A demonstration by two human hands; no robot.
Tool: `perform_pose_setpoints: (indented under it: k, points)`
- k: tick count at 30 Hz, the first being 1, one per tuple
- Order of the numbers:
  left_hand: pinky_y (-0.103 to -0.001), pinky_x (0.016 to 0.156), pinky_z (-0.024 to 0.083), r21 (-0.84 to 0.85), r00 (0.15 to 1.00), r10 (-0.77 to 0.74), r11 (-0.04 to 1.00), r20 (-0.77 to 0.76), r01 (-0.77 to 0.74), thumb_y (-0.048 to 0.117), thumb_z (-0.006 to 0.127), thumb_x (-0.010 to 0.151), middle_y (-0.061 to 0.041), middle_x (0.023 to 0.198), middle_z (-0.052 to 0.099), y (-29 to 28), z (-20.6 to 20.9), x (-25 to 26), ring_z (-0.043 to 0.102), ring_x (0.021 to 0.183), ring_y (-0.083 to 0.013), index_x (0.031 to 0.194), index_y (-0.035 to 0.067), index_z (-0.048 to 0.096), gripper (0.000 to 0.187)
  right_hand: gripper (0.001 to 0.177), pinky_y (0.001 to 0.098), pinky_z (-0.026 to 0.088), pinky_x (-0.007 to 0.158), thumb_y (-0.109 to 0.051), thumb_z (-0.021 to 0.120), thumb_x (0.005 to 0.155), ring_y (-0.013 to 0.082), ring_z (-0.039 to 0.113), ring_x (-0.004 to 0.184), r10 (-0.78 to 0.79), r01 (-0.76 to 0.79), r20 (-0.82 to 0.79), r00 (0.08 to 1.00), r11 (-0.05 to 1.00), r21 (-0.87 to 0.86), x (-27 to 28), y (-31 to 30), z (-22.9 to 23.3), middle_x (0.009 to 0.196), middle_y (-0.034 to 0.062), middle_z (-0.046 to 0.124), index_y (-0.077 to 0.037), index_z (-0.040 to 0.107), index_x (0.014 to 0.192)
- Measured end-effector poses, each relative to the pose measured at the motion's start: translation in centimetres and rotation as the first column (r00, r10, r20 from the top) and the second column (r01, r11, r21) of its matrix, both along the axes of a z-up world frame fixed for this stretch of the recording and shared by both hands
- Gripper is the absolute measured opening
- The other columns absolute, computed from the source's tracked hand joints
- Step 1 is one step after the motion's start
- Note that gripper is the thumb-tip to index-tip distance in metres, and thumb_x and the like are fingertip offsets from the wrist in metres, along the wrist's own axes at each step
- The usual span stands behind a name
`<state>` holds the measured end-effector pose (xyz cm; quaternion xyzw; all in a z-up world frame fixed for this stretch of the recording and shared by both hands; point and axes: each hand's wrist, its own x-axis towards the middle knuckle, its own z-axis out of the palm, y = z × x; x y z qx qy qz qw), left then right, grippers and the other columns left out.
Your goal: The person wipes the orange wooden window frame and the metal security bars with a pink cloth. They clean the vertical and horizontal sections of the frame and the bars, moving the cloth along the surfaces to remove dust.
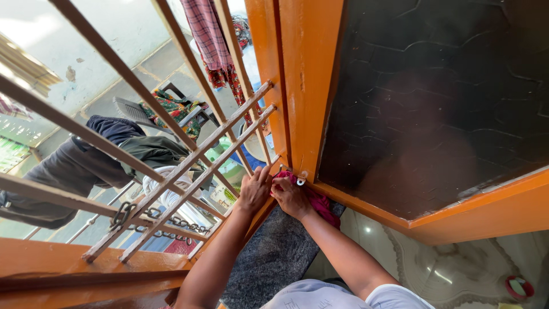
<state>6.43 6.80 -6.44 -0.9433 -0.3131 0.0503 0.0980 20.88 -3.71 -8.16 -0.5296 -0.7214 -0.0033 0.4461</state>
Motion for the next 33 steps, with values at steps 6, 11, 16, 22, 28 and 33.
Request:
perform_pose_setpoints:
  k: [6, 11, 16, 22, 28, 33]
  points:
    - [-0.028, 0.079, 0.055, 0.073, 0.97, -0.113, 0.992, 0.213, 0.099, 0.014, 0.057, 0.097, -0.009, 0.127, 0.05, 0.1, -0.2, -0.2, 0.049, 0.117, -0.0212, 0.116, 0.003, 0.065, 0.024, 0.011, 0.0409, 0.055, 0.087, -0.011, 0.071, 0.094, 0.0291, 0.062, 0.101, 0.057, -0.055, -0.095, 0.994, 0.998, 0.03, 0.4, -0.4, 0.8, 0.107, 0.008, 0.059, -0.003, 0.068, 0.099]
    - [-0.031, 0.082, 0.056, 0.006, 0.944, -0.103, 0.994, 0.312, 0.106, 0.015, 0.063, 0.094, -0.011, 0.117, 0.053, -0.3, 1.0, -0.2, 0.055, 0.114, -0.0232, 0.112, -0.002, 0.066, 0.025, 0.01, 0.039, 0.056, 0.086, -0.011, 0.068, 0.092, 0.0296, 0.065, 0.099, -0.037, 0.041, -0.2, 0.979, 0.999, 0.02, 0.1, -0.7, 0.5, 0.105, 0.0111, 0.057, -0.006, 0.067, 0.1]
    - [-0.034, 0.085, 0.056, 0.023, 0.935, -0.121, 0.993, 0.332, 0.12, 0.013, 0.069, 0.087, -0.01, 0.116, 0.055, -0.7, 2.2, -0.3, 0.058, 0.115, -0.0233, 0.108, 0.002, 0.067, 0.023, 0.015, 0.0378, 0.057, 0.082, -0.012, 0.067, 0.099, 0.0272, 0.066, 0.099, -0.193, 0.195, -0.075, 0.978, 0.981, 0.015, -0.4, 0.0, -1.0, 0.109, 0.0084, 0.061, -0.009, 0.069, 0.114]
    - [-0.034, 0.085, 0.056, 0.0, 0.938, -0.104, 0.994, 0.329, 0.111, 0.012, 0.072, 0.081, -0.008, 0.118, 0.055, -1.2, 2.9, -0.3, 0.059, 0.116, -0.0228, 0.108, 0.003, 0.068, 0.028, 0.016, 0.0417, 0.055, 0.085, -0.017, 0.071, 0.092, 0.0269, 0.061, 0.099, -0.101, 0.099, 0.033, 0.994, 0.993, 0.061, -0.3, -0.7, 0.6, 0.106, 0.0088, 0.059, -0.009, 0.069, 0.106]
    - [-0.033, 0.082, 0.056, 0.027, 0.928, -0.125, 0.992, 0.351, 0.123, 0.014, 0.074, 0.077, -0.008, 0.118, 0.056, -1.4, 3.4, -0.3, 0.058, 0.115, -0.0228, 0.109, 0.004, 0.068, 0.033, 0.012, 0.0417, 0.054, 0.084, -0.016, 0.075, 0.087, 0.0283, 0.063, 0.1, -0.311, 0.312, -0.052, 0.949, 0.95, 0.011, -1.9, 0.2, 0.2, 0.105, 0.0076, 0.065, -0.01, 0.071, 0.096]
    - [-0.034, 0.08, 0.055, 0.005, 0.919, -0.097, 0.995, 0.383, 0.104, 0.016, 0.073, 0.083, -0.007, 0.114, 0.056, -1.4, 3.0, -0.4, 0.058, 0.113, -0.0218, 0.107, 0.006, 0.069, 0.026, 0.006, 0.0392, 0.056, 0.084, -0.013, 0.076, 0.086, 0.0258, 0.068, 0.094, -0.424, 0.376, -0.392, 0.817, 0.906, -0.195, -3.4, 2.9, -2.3, 0.095, 0.0043, 0.07, -0.012, 0.074, 0.091]
